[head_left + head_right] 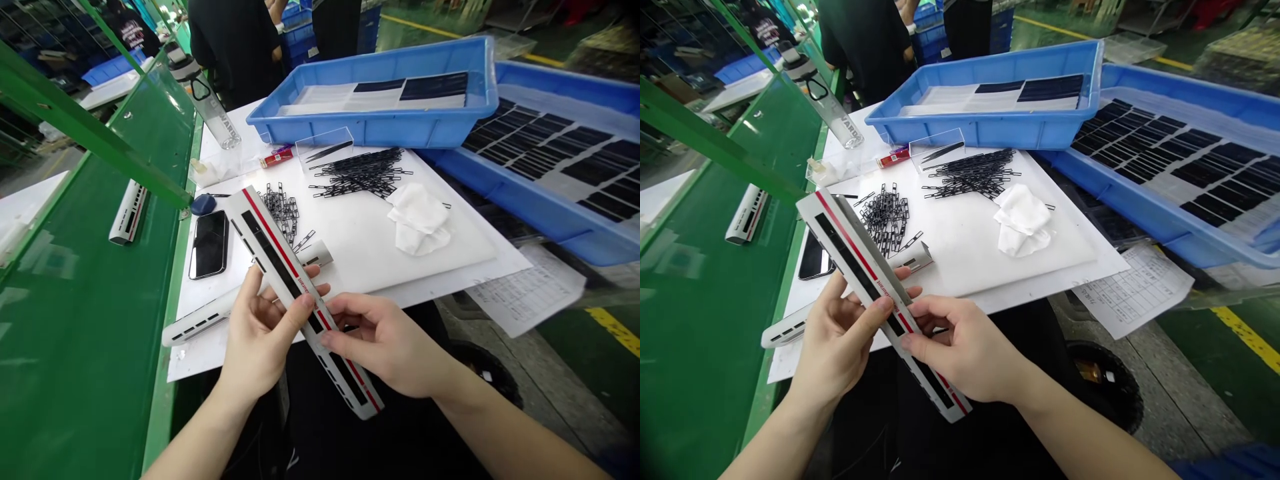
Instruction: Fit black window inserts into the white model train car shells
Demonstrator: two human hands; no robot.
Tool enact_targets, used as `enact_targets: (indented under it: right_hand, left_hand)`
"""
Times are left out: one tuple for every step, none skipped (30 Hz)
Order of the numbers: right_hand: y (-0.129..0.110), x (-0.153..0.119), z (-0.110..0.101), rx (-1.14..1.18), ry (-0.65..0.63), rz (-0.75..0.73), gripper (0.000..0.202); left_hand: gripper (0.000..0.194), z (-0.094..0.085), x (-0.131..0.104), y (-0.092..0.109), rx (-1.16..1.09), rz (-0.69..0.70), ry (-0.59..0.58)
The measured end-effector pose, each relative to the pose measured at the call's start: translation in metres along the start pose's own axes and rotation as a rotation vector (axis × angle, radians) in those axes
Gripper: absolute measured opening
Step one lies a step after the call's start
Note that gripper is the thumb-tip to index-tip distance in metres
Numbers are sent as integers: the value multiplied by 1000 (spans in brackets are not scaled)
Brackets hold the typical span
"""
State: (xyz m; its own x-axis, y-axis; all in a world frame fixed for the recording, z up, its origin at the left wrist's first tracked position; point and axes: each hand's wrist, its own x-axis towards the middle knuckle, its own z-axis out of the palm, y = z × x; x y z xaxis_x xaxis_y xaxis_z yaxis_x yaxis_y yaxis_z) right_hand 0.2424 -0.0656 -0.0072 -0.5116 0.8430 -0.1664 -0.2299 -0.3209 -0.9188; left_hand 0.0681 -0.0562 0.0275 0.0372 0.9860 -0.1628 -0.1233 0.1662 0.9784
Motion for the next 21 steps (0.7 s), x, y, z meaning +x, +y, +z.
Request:
enact_targets:
  right_hand:
    - [1, -1, 0, -19, 25, 0, 17]
    - [1, -1, -1, -35, 50, -7, 16]
    - [2, -1, -1, -41, 66, -23, 15]
    - [3, -1, -1, -35, 74, -46, 15]
    - [4, -1, -1, -22, 76, -68, 15]
    - [5, -1, -2, -7, 72, -95, 16]
    - [6, -1, -2, 9, 62, -117, 18]
    - [7, -1, -2, 26, 47, -132, 20]
    - [7, -1, -2, 40, 25, -140, 24]
    - [8, -2, -3, 54, 2, -145, 29]
    - [8, -3, -3, 69, -12, -146, 32]
    - [8, -5, -4, 75, -18, -139, 34]
    - [7, -6, -5, 69, -15, -125, 34]
    - [7, -8, -5, 52, -4, -112, 34]
    - [7, -9, -6, 31, 14, -96, 32]
    - [8, -11, -6, 11, 34, -83, 30]
    - [8, -12, -7, -4, 52, -73, 28]
    - [8, -13, -7, -10, 66, -66, 26]
    - [9, -14, -6, -11, 79, -66, 24]
    - [10, -15, -5, -12, 83, -66, 24]
    - [10, -16, -4, -16, 75, -64, 24]
  left_hand:
    - [34, -1, 0, -1, 7, 5, -11]
    - [37, -2, 0, -3, 13, 1, -30]
    - [43, -3, 0, -6, 17, -15, -58]
    - [49, -5, 0, -8, 16, -38, -89]
    - [54, -6, 0, -10, 14, -62, -120]
    - [56, -7, -1, -12, 14, -79, -144]
    - [57, -8, -1, -12, 17, -87, -156]
    - [55, -9, -1, -13, 17, -85, -162]
    - [52, -9, -1, -12, 14, -76, -163]
    - [50, -9, -1, -12, 8, -65, -158]
    - [49, -9, -1, -10, 0, -56, -150]
    - [48, -9, -1, -9, -13, -48, -136]
    - [48, -8, -2, -8, -30, -45, -119]
    - [50, -7, -3, -7, -49, -46, -97]
    - [54, -6, -3, -6, -70, -51, -71]
    - [58, -4, -4, -6, -90, -59, -52]
    - [62, -1, -5, -7, -104, -67, -38]
    - [63, 1, -6, -8, -110, -74, -31]
    - [62, 3, -7, -9, -105, -76, -35]
    - [58, 4, -8, -10, -94, -72, -40]
    - [53, 3, -10, -10, -75, -65, -43]
